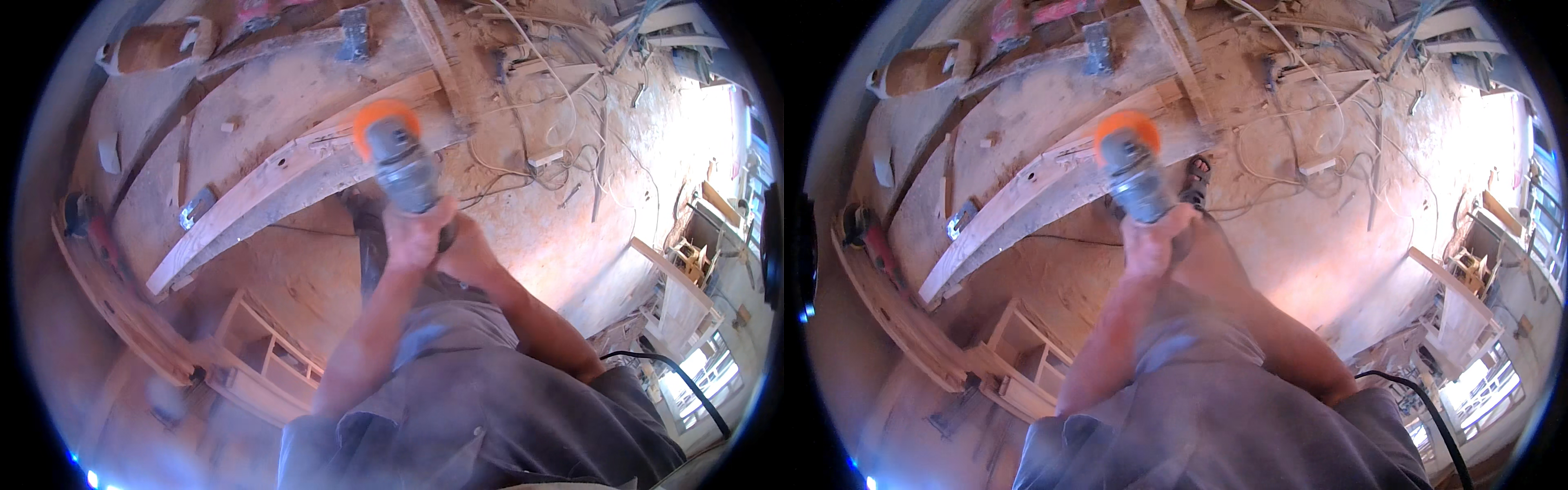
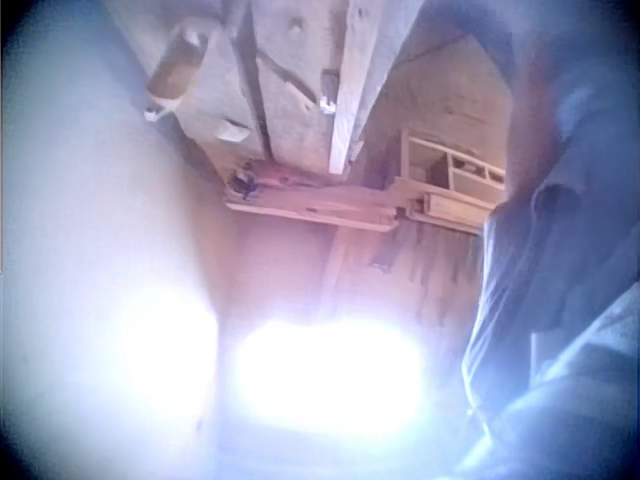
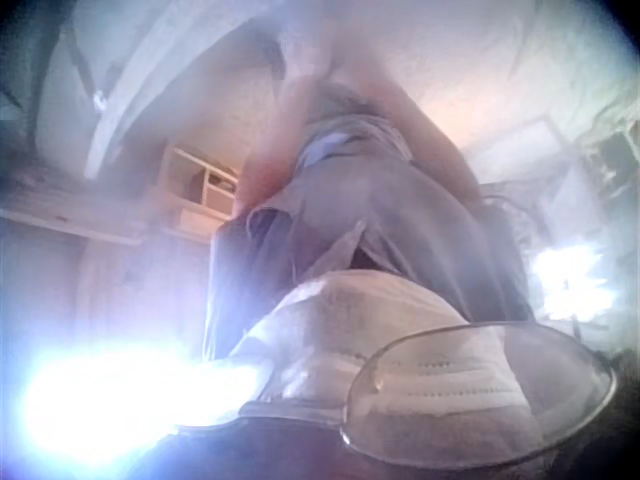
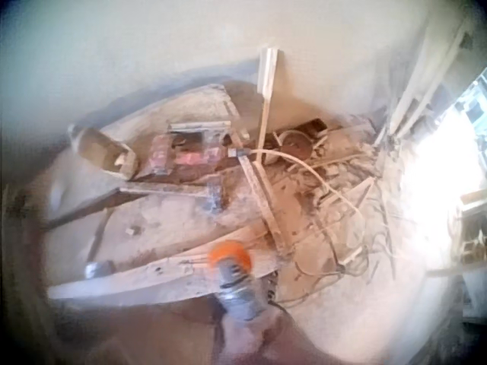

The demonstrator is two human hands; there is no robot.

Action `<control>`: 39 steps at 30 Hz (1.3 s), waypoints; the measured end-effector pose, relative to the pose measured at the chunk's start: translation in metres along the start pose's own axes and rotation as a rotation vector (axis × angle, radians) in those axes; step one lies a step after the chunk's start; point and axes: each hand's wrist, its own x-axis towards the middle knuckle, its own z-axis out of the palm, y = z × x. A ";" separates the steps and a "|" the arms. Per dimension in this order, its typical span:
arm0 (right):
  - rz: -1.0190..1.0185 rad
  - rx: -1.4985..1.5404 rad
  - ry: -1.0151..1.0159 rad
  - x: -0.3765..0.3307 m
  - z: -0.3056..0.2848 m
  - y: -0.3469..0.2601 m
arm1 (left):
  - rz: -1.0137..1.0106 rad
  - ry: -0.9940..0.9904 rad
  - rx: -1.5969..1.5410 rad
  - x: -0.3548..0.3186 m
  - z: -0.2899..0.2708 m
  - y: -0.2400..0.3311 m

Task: The person repairs a wooden plank by hammering a small wooden piece into a gap, then uses a power sander to smooth the surface. The person handles the plank, a hammer, a small wood piece, and a power sander.

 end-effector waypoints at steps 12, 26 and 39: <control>-0.145 -0.080 -0.201 0.002 0.042 -0.027 | 0.026 0.076 -0.257 -0.017 -0.051 0.010; -0.069 -0.046 -0.179 -0.007 0.043 -0.031 | -0.045 0.074 -0.209 -0.022 -0.056 0.009; -0.041 -0.073 -0.196 -0.006 0.050 -0.031 | 0.001 0.101 -0.152 -0.023 -0.062 0.011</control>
